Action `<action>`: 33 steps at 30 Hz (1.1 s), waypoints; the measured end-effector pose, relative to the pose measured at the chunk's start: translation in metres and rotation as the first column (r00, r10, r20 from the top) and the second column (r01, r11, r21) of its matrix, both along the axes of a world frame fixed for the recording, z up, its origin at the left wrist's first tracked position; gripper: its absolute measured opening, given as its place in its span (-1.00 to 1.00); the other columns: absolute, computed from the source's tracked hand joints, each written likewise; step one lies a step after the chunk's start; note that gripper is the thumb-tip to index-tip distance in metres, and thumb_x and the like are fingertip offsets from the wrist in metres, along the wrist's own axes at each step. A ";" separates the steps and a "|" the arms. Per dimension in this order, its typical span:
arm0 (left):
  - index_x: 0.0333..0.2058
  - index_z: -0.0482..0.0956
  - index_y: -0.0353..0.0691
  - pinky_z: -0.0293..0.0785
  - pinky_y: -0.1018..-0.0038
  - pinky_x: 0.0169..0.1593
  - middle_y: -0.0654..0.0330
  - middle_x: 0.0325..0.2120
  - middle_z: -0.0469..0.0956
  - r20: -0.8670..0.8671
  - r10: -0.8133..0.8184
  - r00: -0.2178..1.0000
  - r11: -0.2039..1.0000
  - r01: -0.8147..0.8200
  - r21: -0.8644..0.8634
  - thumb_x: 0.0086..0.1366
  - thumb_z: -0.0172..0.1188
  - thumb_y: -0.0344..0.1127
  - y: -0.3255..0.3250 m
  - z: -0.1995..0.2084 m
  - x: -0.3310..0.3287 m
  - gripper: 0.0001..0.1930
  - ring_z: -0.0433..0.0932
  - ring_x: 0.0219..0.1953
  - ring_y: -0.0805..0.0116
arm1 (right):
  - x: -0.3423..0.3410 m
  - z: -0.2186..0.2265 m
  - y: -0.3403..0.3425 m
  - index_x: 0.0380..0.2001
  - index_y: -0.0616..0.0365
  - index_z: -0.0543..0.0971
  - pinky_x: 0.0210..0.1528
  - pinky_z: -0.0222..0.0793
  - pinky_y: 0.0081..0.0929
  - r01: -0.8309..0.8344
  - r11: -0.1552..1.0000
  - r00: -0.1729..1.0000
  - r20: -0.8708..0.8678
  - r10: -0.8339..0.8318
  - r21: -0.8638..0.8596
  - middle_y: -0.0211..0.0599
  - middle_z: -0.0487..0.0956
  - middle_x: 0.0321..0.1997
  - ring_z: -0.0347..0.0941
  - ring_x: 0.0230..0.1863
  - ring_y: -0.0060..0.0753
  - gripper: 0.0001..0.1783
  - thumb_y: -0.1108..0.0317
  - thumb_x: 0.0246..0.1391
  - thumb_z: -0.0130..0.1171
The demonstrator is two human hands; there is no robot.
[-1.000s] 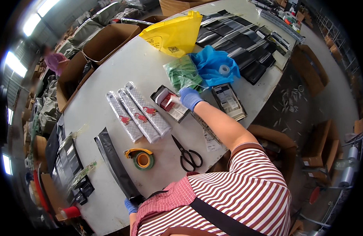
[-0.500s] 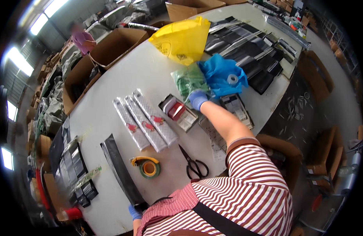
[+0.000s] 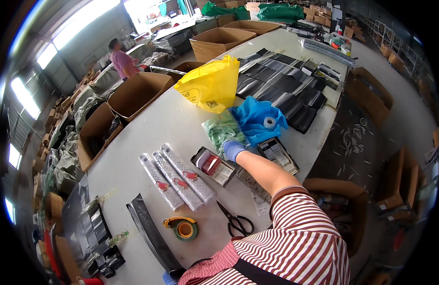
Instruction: The person takes long objects wrapped in plastic from a bin, places them inside black plastic mailing bags, and applies shipping labels and tape.
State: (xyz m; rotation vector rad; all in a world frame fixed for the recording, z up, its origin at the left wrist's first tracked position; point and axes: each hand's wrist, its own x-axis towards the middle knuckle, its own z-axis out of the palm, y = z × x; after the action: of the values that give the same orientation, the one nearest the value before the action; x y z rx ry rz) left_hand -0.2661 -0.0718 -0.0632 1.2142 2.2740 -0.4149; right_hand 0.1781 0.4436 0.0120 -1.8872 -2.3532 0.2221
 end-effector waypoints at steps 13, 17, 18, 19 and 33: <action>-0.16 0.57 -0.31 0.45 0.20 -0.16 -0.15 -0.33 0.61 0.483 0.170 0.859 0.670 -0.461 0.583 0.17 0.13 -0.36 -0.024 0.045 0.003 -0.73 0.58 -0.25 -0.09 | -0.060 0.108 -0.216 -0.16 0.19 0.52 -0.46 0.41 -0.55 -0.334 0.812 0.546 -0.800 -0.248 -0.479 -0.39 0.53 -0.38 0.46 -0.40 -0.59 -0.67 0.17 0.13 0.14; 0.01 0.41 -0.18 0.47 0.31 -0.10 0.06 -0.20 0.47 0.212 -0.026 0.977 0.483 -0.174 0.858 -0.07 0.16 -0.59 -0.018 0.059 0.007 -0.43 0.49 -0.15 0.08 | -0.125 0.102 -0.318 -0.17 0.15 0.51 -0.54 0.31 -0.67 -0.411 0.675 0.516 -0.766 -0.383 -0.613 -0.41 0.49 -0.42 0.40 -0.50 -0.66 -0.61 0.08 0.08 0.20; -0.01 0.42 -0.15 0.46 0.25 -0.10 0.05 -0.20 0.46 0.060 -0.151 0.987 0.438 0.013 0.899 -0.07 0.23 -0.55 -0.018 0.068 0.003 -0.45 0.46 -0.13 0.08 | -0.142 0.094 -0.341 -0.13 0.12 0.53 -0.52 0.28 -0.70 -0.466 0.606 0.500 -0.757 -0.420 -0.644 -0.49 0.48 -0.42 0.37 -0.50 -0.70 -0.64 0.11 0.11 0.18; -0.05 0.45 -0.14 0.45 0.23 -0.10 0.05 -0.21 0.47 -0.008 -0.218 0.976 0.415 0.100 0.904 -0.07 0.27 -0.51 -0.018 0.075 0.001 -0.49 0.47 -0.15 0.07 | -0.158 0.085 -0.361 -0.12 0.14 0.52 -0.54 0.32 -0.66 -0.546 0.549 0.483 -0.773 -0.411 -0.633 -0.44 0.48 -0.44 0.38 -0.50 -0.66 -0.60 0.09 0.07 0.21; -0.36 0.53 -0.14 0.46 0.22 -0.26 0.11 -0.43 0.53 0.009 -0.546 0.838 0.378 0.236 0.895 0.00 0.33 -0.34 -0.012 0.089 -0.032 -0.79 0.52 -0.34 0.05 | -0.293 0.003 -0.491 -0.18 0.11 0.57 -0.64 0.28 -0.57 -0.227 0.656 0.501 -0.663 -0.555 -0.720 -0.39 0.53 -0.52 0.34 -0.69 -0.58 -0.78 0.25 0.21 0.09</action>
State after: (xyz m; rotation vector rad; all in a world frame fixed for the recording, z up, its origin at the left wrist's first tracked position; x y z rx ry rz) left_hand -0.2977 -0.0836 0.0262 2.1623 1.8386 0.9097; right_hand -0.1153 -0.0479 0.0151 -1.5502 -1.3323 1.8781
